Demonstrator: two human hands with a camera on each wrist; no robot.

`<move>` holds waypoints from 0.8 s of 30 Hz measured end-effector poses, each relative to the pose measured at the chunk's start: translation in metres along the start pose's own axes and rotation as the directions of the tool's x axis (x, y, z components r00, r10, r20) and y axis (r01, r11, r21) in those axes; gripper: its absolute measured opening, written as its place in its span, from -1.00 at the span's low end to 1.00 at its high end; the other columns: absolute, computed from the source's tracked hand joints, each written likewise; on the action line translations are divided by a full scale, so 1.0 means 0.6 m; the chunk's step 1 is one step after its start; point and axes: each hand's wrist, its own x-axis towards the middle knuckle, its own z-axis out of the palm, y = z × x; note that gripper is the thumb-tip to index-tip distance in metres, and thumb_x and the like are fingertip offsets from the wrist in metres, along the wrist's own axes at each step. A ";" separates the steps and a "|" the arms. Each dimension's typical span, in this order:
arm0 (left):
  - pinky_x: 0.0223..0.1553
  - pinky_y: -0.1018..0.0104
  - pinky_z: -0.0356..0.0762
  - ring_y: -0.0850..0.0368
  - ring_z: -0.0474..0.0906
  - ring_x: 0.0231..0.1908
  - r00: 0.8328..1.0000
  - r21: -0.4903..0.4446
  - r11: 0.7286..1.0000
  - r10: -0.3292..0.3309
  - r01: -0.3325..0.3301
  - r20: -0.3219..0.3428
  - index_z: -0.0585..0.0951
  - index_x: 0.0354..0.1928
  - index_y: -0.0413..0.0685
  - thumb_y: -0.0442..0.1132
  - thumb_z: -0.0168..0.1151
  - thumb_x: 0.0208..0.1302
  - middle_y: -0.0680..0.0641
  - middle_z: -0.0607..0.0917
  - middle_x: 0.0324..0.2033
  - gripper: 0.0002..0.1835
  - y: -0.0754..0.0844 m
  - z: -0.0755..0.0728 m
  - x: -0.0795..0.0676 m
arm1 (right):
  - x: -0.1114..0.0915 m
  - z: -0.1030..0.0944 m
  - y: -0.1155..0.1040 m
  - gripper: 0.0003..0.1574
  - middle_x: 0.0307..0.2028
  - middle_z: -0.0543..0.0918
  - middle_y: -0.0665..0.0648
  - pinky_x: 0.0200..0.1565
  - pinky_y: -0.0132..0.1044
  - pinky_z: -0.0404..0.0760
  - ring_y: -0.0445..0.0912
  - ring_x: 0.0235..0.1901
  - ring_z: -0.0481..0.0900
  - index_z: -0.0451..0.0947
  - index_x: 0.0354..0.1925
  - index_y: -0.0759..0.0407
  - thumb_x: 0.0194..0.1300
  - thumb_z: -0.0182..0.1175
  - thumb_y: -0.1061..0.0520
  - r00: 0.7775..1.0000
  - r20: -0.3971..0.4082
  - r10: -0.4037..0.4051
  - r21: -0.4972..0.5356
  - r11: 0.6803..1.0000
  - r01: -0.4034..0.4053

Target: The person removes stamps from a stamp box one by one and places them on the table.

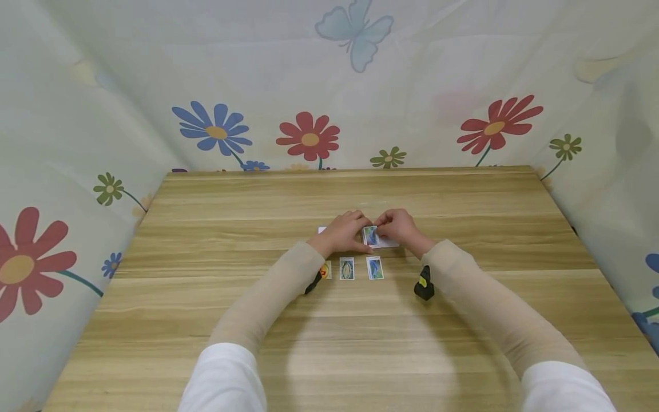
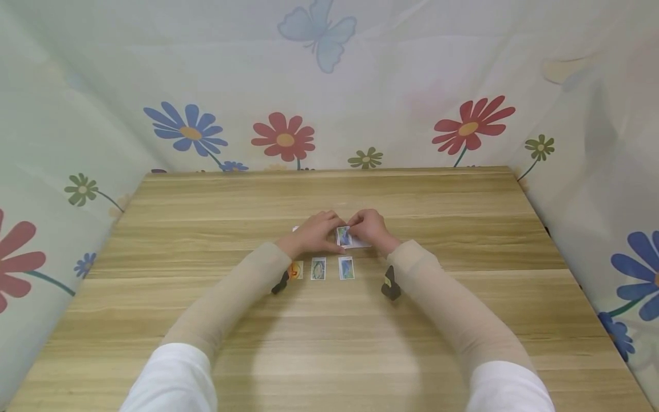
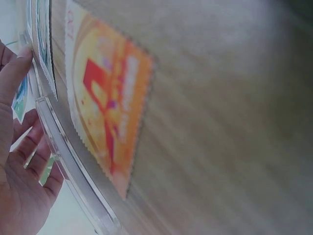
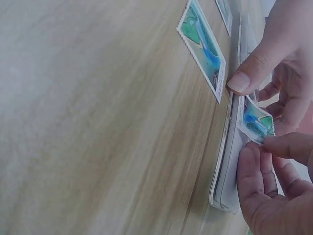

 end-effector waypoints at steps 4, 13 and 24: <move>0.14 0.20 0.31 0.11 0.34 0.05 1.000 0.003 1.000 0.000 0.000 0.003 0.44 0.16 0.04 0.25 0.27 -0.01 0.01 0.45 0.05 -0.29 0.000 0.000 0.000 | -0.002 -0.002 0.000 -0.78 -0.33 0.56 0.15 -0.38 -0.43 0.53 -0.19 -0.45 0.47 0.54 -0.21 0.40 0.11 0.16 0.32 0.999 0.024 0.029 0.057 0.998 -0.030; 0.15 0.19 0.30 0.11 0.33 0.06 1.000 -0.010 1.000 -0.005 0.005 0.005 0.45 0.15 0.05 0.24 0.28 -0.01 0.01 0.45 0.05 -0.29 0.002 -0.002 -0.001 | 0.001 -0.006 0.006 -0.75 -0.34 0.54 0.12 -0.32 -0.40 0.59 -0.18 -0.42 0.51 0.48 -0.15 0.42 0.16 0.14 0.33 0.995 0.067 0.074 0.149 0.985 -0.084; 0.15 0.20 0.30 0.12 0.33 0.04 1.000 0.009 1.000 -0.014 0.014 0.012 0.44 0.16 0.05 0.27 0.26 -0.02 0.01 0.44 0.06 -0.28 0.003 -0.003 0.000 | 0.006 -0.009 0.016 -0.74 -0.27 0.54 0.16 -0.35 -0.44 0.59 -0.22 -0.45 0.53 0.47 -0.11 0.41 0.20 0.12 0.31 0.994 0.082 0.078 0.165 0.982 -0.091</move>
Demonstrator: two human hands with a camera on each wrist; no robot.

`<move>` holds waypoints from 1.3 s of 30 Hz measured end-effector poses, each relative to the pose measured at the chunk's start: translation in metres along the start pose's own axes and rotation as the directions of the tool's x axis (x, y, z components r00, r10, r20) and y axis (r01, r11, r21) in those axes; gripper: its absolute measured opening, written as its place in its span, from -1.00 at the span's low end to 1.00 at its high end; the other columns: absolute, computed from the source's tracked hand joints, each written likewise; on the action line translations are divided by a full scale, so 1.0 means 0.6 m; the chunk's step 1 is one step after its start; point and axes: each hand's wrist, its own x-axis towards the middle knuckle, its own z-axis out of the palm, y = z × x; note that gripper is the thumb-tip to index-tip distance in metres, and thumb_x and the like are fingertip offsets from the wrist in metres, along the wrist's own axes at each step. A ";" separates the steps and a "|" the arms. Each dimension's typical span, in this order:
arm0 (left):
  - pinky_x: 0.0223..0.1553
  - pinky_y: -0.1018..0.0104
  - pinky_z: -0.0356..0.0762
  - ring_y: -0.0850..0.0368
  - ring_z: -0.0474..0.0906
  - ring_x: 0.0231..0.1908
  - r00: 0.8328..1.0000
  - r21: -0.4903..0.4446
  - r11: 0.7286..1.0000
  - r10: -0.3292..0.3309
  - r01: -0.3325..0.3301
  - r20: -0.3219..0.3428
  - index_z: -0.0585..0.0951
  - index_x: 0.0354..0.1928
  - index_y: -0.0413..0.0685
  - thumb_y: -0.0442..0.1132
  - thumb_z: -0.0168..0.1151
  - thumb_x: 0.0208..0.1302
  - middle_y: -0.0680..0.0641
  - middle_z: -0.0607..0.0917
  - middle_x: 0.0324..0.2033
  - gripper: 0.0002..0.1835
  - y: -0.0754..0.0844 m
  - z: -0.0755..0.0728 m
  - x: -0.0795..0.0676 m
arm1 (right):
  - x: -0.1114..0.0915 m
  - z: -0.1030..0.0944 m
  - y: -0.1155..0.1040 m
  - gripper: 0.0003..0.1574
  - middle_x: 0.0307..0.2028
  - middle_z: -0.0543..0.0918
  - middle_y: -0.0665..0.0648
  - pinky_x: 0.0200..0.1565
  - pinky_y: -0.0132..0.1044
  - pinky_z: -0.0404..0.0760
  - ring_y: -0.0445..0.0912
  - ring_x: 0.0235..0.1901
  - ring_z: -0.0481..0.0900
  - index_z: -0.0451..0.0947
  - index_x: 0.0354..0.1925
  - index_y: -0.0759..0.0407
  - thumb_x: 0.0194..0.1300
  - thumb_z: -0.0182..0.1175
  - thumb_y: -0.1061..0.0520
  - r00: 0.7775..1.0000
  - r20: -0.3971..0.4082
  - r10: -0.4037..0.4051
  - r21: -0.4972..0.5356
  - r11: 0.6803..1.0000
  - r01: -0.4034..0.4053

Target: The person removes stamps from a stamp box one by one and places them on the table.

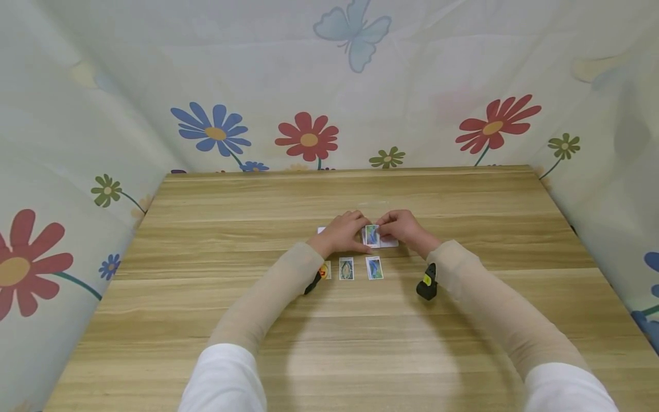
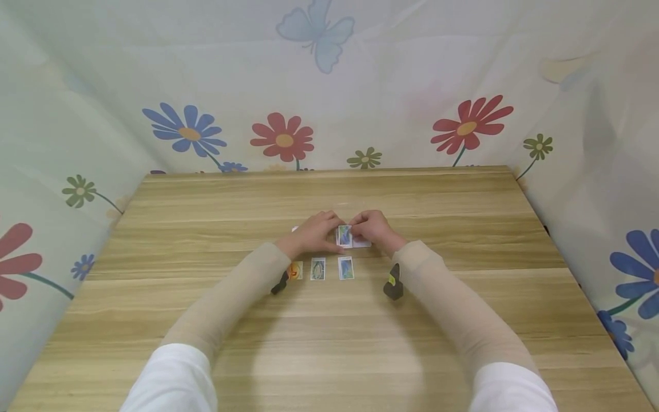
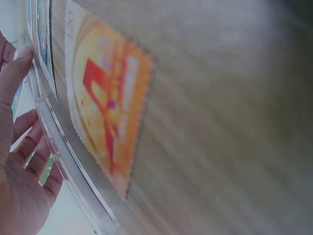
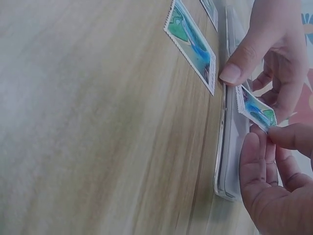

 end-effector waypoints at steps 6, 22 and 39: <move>0.14 0.20 0.32 0.11 0.33 0.04 1.000 0.007 1.000 -0.005 0.005 0.004 0.42 0.19 0.03 0.27 0.26 -0.02 0.01 0.43 0.08 -0.24 0.000 0.000 0.000 | 0.000 -0.004 0.002 -0.73 -0.30 0.53 0.13 -0.36 -0.44 0.59 -0.24 -0.48 0.53 0.45 -0.11 0.45 0.20 0.11 0.34 1.000 0.010 -0.013 0.062 0.998 0.012; 0.17 0.18 0.29 0.11 0.33 0.07 1.000 -0.010 1.000 -0.014 0.014 0.004 0.42 0.18 0.02 0.25 0.26 -0.01 0.00 0.43 0.09 -0.26 -0.003 0.002 0.000 | -0.006 -0.022 0.013 -0.68 -0.39 0.52 0.04 -0.25 -0.38 0.61 -0.25 -0.47 0.56 0.39 -0.05 0.49 0.24 0.09 0.31 0.999 0.054 -0.002 0.145 0.989 -0.006; 0.14 0.20 0.31 0.11 0.35 0.06 1.000 -0.007 1.000 0.002 -0.002 -0.001 0.44 0.16 0.03 0.26 0.27 -0.02 0.00 0.45 0.08 -0.27 -0.001 -0.001 -0.001 | -0.029 -0.034 0.029 -0.75 -0.43 0.51 -0.02 -0.29 -0.42 0.61 -0.27 -0.48 0.54 0.36 -0.11 0.49 0.23 0.07 0.38 0.995 0.098 0.004 0.205 0.978 -0.024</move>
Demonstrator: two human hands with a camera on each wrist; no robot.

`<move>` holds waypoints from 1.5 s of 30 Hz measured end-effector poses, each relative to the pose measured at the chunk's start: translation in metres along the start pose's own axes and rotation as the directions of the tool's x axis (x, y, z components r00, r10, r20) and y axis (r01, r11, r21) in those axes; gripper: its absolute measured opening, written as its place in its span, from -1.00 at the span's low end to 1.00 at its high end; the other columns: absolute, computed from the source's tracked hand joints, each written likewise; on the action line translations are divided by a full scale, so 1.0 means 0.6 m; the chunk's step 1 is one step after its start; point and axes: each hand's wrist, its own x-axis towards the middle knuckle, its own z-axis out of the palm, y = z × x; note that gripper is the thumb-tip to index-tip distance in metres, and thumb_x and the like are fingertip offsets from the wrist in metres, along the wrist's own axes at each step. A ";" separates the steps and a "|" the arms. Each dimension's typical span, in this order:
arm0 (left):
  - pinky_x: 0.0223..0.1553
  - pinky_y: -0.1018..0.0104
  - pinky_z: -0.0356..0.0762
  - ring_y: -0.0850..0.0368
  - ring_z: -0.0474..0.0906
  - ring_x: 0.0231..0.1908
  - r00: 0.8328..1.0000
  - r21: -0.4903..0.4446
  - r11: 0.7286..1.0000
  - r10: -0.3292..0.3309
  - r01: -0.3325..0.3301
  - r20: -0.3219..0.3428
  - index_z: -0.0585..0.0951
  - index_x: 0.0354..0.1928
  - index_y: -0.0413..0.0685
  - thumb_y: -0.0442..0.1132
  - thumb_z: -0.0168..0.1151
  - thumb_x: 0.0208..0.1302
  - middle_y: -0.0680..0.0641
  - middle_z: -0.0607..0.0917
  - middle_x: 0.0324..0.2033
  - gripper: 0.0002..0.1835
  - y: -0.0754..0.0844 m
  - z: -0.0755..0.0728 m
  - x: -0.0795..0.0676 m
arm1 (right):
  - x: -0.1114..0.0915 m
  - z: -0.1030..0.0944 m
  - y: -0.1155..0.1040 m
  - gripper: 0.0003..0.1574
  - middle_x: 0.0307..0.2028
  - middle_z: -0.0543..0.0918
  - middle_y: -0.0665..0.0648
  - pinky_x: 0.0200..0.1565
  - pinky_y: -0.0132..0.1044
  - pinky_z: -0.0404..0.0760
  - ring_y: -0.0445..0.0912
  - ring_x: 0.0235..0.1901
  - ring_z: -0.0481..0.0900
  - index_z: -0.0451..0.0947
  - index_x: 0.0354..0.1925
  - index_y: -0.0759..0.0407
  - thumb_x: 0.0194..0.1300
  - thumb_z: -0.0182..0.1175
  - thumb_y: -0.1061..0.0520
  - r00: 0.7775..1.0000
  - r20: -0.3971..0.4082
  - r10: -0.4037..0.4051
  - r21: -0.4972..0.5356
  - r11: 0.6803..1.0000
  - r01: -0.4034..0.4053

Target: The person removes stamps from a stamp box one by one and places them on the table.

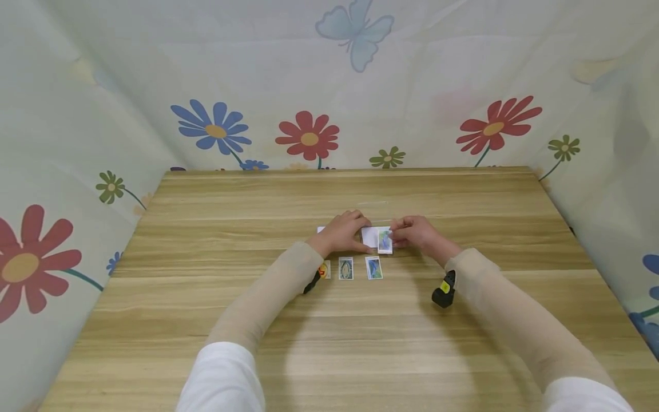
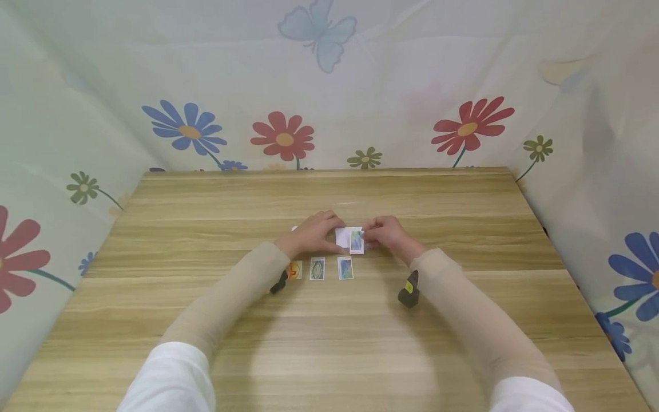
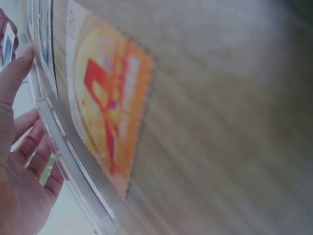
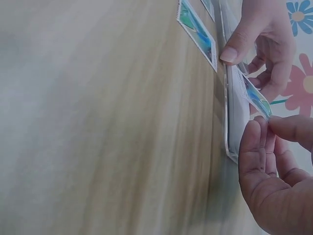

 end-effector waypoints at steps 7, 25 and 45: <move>0.13 0.21 0.31 0.11 0.35 0.03 1.000 0.003 1.000 0.004 -0.004 -0.013 0.45 0.15 0.02 0.25 0.28 -0.03 0.00 0.45 0.07 -0.27 -0.001 -0.001 -0.001 | -0.009 -0.005 0.009 -0.76 -0.42 0.52 -0.02 -0.28 -0.43 0.60 -0.26 -0.45 0.54 0.38 -0.13 0.47 0.23 0.08 0.36 1.000 0.012 -0.008 -0.030 1.000 0.008; 0.16 0.18 0.29 0.09 0.35 0.07 1.000 0.011 1.000 0.008 -0.008 -0.009 0.43 0.18 0.01 0.23 0.28 0.00 -0.02 0.45 0.09 -0.27 -0.001 0.002 -0.001 | -0.037 -0.012 0.049 -0.71 -0.39 0.54 0.00 -0.27 -0.41 0.60 -0.25 -0.44 0.55 0.37 -0.10 0.53 0.20 0.08 0.38 0.999 0.044 0.004 -0.045 0.999 -0.002; 0.17 0.17 0.28 0.12 0.34 0.06 1.000 -0.005 1.000 -0.004 0.004 -0.013 0.43 0.18 0.04 0.23 0.28 -0.01 0.01 0.44 0.08 -0.27 -0.004 0.006 0.002 | -0.063 0.022 0.054 -0.81 -0.40 0.61 0.27 -0.41 -0.43 0.48 -0.19 -0.47 0.46 0.52 -0.28 0.44 0.08 0.16 0.35 0.957 -0.124 -0.263 -0.414 0.890 0.191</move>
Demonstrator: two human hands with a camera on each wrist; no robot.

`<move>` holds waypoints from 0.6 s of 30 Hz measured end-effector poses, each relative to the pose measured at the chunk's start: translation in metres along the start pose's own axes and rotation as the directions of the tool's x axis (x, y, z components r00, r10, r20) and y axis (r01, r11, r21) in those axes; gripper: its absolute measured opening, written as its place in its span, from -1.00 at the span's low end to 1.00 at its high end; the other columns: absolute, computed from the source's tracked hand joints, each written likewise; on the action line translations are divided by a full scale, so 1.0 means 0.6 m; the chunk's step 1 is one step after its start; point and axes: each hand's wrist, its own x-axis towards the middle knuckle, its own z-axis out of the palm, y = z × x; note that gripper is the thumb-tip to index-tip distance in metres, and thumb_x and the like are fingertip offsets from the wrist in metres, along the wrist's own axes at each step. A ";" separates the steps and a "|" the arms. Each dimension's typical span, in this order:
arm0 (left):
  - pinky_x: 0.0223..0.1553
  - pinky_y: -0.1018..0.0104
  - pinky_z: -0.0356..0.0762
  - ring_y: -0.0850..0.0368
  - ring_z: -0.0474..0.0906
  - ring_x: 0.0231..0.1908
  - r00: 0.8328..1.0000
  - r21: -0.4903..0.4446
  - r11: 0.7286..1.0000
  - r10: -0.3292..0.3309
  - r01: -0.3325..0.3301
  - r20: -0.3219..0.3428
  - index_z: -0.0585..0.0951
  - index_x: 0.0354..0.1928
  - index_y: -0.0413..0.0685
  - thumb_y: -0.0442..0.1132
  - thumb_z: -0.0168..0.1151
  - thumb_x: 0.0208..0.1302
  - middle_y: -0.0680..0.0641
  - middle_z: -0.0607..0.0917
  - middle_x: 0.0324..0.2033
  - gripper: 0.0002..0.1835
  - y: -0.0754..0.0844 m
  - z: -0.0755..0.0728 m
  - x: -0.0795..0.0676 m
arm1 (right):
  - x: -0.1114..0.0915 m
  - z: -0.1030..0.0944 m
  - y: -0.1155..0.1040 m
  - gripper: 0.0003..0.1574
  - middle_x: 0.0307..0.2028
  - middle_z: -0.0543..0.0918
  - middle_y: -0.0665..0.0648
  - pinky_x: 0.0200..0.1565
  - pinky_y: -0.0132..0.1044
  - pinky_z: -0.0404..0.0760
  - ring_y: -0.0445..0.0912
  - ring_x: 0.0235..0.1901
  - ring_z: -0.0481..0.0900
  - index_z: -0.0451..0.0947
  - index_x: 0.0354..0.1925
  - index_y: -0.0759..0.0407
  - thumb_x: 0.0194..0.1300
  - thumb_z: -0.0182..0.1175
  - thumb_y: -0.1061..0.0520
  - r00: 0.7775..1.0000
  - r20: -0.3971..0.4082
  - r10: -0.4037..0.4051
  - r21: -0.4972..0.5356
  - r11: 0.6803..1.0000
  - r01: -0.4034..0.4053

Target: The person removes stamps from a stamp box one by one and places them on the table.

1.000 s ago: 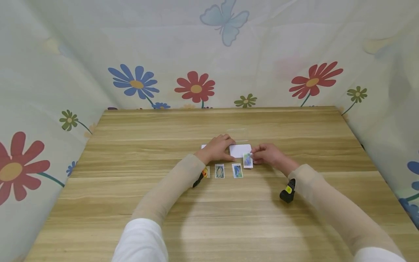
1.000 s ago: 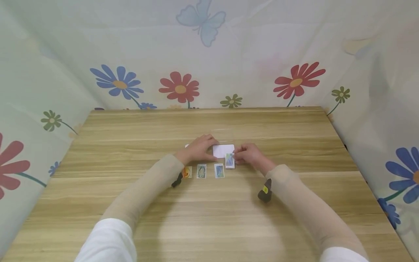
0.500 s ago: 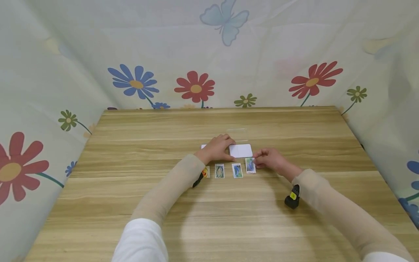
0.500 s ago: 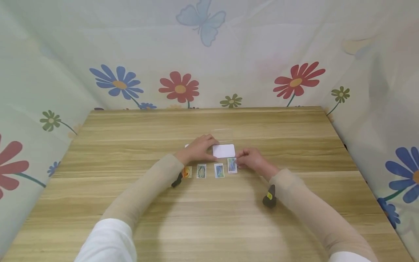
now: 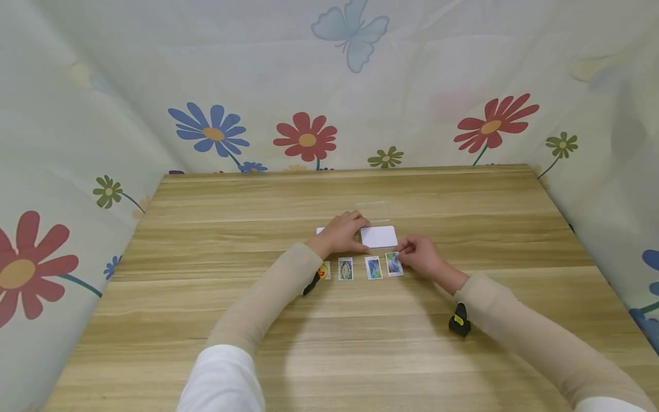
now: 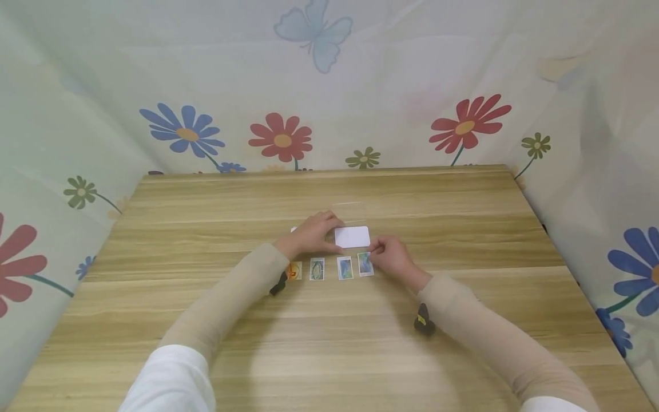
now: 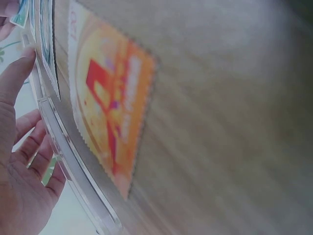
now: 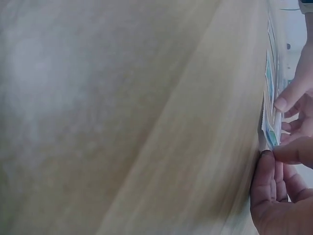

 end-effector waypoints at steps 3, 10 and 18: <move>0.17 0.17 0.28 0.13 0.34 0.06 1.000 0.000 1.000 -0.001 0.001 -0.003 0.43 0.18 0.04 0.23 0.28 -0.01 0.01 0.44 0.08 -0.28 -0.001 0.000 0.001 | 0.000 0.004 -0.001 -0.84 -0.41 0.62 0.28 -0.40 -0.43 0.46 -0.15 -0.45 0.49 0.53 -0.32 0.42 0.05 0.16 0.36 0.999 -0.037 -0.033 -0.052 0.998 0.031; 0.16 0.17 0.28 0.12 0.34 0.06 1.000 -0.017 1.000 0.005 -0.005 -0.009 0.44 0.18 0.02 0.20 0.29 0.01 0.00 0.44 0.07 -0.29 -0.004 0.001 0.000 | 0.002 0.014 -0.002 -0.85 -0.44 0.61 0.27 -0.37 -0.39 0.46 -0.06 -0.41 0.53 0.53 -0.37 0.41 -0.03 0.14 0.39 0.994 -0.069 -0.079 -0.121 0.990 0.070; 0.17 0.16 0.28 0.11 0.34 0.07 1.000 -0.015 1.000 -0.003 0.004 0.003 0.44 0.18 0.04 0.22 0.29 -0.01 0.00 0.44 0.08 -0.28 0.001 -0.004 -0.002 | 0.001 0.022 -0.002 -0.84 -0.44 0.60 0.26 -0.35 -0.32 0.48 -0.03 -0.41 0.53 0.52 -0.37 0.40 -0.05 0.14 0.40 0.991 -0.092 -0.098 -0.170 0.982 0.081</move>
